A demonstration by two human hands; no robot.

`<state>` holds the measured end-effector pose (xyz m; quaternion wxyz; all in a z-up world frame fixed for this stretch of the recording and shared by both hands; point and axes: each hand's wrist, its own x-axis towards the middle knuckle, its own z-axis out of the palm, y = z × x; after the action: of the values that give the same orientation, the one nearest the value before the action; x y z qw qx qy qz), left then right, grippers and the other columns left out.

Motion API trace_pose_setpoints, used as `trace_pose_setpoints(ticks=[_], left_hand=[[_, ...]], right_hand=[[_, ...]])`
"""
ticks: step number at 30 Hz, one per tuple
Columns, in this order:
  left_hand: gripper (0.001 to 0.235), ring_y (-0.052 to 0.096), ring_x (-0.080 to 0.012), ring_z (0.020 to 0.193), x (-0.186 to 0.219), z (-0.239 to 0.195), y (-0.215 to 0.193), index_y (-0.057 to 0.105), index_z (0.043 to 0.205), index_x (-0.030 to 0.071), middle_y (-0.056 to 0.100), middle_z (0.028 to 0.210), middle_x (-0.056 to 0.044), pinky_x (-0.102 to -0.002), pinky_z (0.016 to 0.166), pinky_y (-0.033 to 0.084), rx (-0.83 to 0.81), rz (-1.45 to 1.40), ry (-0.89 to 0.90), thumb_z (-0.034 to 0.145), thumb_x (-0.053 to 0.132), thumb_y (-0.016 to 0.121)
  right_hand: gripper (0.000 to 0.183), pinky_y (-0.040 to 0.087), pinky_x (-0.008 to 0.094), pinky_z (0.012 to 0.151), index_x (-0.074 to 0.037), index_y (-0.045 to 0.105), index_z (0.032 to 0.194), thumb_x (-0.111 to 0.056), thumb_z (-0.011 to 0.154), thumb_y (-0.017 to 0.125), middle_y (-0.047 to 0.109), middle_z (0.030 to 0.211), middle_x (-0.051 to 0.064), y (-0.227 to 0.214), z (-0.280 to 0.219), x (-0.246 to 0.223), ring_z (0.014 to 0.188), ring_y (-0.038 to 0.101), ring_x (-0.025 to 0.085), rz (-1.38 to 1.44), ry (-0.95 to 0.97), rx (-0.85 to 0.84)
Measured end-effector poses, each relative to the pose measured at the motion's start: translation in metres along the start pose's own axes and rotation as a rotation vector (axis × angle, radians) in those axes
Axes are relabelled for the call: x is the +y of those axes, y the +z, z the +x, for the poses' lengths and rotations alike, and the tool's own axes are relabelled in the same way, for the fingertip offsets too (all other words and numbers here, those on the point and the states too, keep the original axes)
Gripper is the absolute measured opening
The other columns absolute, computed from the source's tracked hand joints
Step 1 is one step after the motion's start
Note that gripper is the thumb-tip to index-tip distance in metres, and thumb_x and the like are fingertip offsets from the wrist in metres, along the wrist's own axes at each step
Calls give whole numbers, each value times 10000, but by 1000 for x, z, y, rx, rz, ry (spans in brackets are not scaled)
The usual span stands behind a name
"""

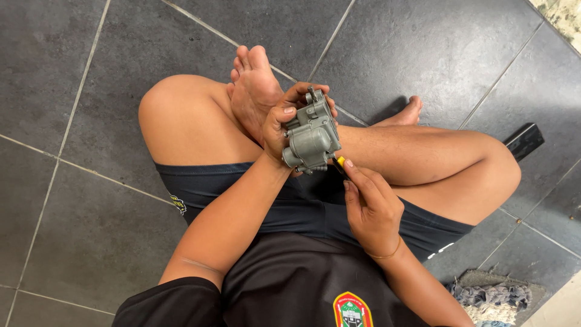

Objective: Scraping the exterior surface of a motorcycle carburetor using a utility knife to remove dirt or residue.

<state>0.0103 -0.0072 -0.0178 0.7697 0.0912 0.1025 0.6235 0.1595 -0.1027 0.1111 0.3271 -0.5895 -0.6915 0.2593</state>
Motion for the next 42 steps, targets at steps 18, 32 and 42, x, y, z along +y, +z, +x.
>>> trace_pose_setpoints(ticks=[18, 32, 42], left_hand=[[625, 712, -413, 905, 3, 3, 1, 564, 1222, -166, 644, 1001, -342, -507, 779, 621, -62, -80, -60, 791, 287, 581], [620, 682, -459, 889, 3, 10, 5, 546, 1227, -176, 556, 1026, -344, -569, 793, 601, -131, -267, -118, 817, 286, 596], [629, 695, -458, 917, -1, 14, -1, 520, 1270, -176, 570, 1038, -358, -571, 812, 599, -100, -277, -143, 831, 270, 586]], right_hand=[[256, 610, 386, 678, -29, 793, 1114, 23, 869, 741, 779, 978, 145, -14, 23, 7, 885, 775, 337, 218, 64, -186], [240, 602, 381, 635, 28, 784, 1108, 61, 885, 701, 768, 947, 175, -3, 20, 15, 835, 770, 308, 359, 47, -162], [223, 583, 400, 620, 82, 762, 1112, 107, 900, 697, 749, 963, 223, -6, 33, 6, 788, 751, 343, 232, -8, -99]])
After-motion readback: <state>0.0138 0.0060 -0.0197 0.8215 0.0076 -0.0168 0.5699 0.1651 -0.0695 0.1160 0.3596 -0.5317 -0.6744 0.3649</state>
